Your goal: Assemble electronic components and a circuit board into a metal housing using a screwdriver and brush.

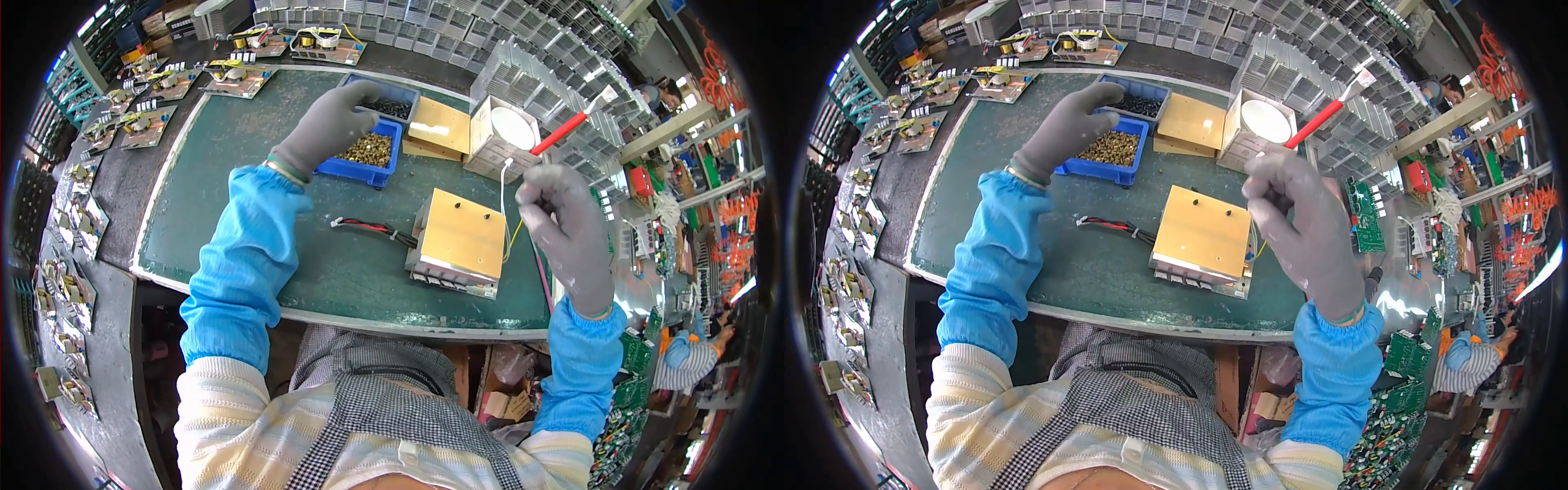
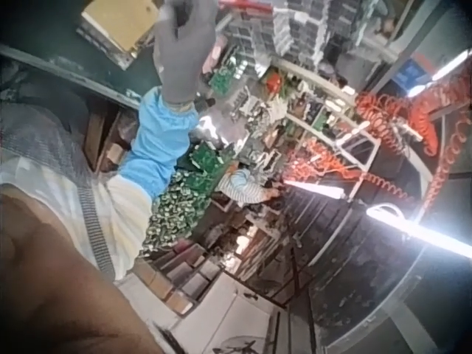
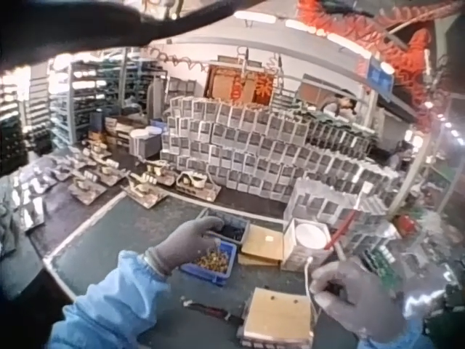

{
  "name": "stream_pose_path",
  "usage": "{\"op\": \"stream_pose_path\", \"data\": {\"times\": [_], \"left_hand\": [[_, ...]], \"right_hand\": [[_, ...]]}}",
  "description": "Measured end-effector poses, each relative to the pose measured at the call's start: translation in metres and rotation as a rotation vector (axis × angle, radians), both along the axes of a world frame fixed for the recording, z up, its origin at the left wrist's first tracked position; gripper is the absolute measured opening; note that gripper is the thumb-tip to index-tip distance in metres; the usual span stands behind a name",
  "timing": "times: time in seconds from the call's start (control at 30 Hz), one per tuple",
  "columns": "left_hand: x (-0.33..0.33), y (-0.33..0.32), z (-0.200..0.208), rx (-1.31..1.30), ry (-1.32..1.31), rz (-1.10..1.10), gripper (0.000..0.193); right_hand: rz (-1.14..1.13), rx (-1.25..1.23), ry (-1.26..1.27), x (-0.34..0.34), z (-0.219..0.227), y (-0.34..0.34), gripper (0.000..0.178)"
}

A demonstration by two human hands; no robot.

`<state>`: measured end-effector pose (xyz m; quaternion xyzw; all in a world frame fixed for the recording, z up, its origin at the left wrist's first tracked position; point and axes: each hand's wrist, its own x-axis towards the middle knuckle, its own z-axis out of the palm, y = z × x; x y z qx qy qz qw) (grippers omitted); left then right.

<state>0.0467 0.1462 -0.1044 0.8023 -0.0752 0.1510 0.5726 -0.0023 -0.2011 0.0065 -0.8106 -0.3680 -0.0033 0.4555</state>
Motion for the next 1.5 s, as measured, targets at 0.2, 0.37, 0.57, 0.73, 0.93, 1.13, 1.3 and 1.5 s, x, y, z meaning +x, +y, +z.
{"op": "stream_pose_path", "data": {"times": [0.2,0.37,0.57,0.73,0.93,1.13,1.3,1.5], "left_hand": [[0.074,-0.034,0.021,0.895,0.295,0.118,0.043],[0.135,-0.044,-0.006,1.222,0.537,0.050,0.035],[0.113,-0.052,0.023,1.088,0.498,0.164,0.038],[0.079,-0.041,0.032,0.807,0.359,0.291,0.047],[0.011,-0.076,0.045,-0.432,0.336,-0.345,0.046],[-0.032,-0.100,0.043,-0.703,0.364,-0.561,0.047],[-0.059,-0.102,0.052,-0.512,0.370,-0.394,0.053],[-0.081,-0.102,0.057,-0.439,0.280,-0.352,0.057]], "right_hand": [[-0.012,-0.034,0.062,0.002,-0.008,-0.020,0.030],[-0.064,-0.029,0.147,0.005,-0.016,-0.029,0.028],[-0.068,0.001,0.104,0.009,-0.021,-0.036,0.023],[-0.067,0.056,0.072,0.019,-0.017,-0.017,0.021],[-0.098,0.240,0.097,0.016,-0.008,0.016,0.024],[-0.138,0.186,-0.113,0.010,-0.003,0.042,0.031],[-0.138,0.165,-0.148,0.000,-0.005,0.056,0.033],[-0.070,0.033,-0.270,-0.009,-0.006,0.065,0.031]]}}
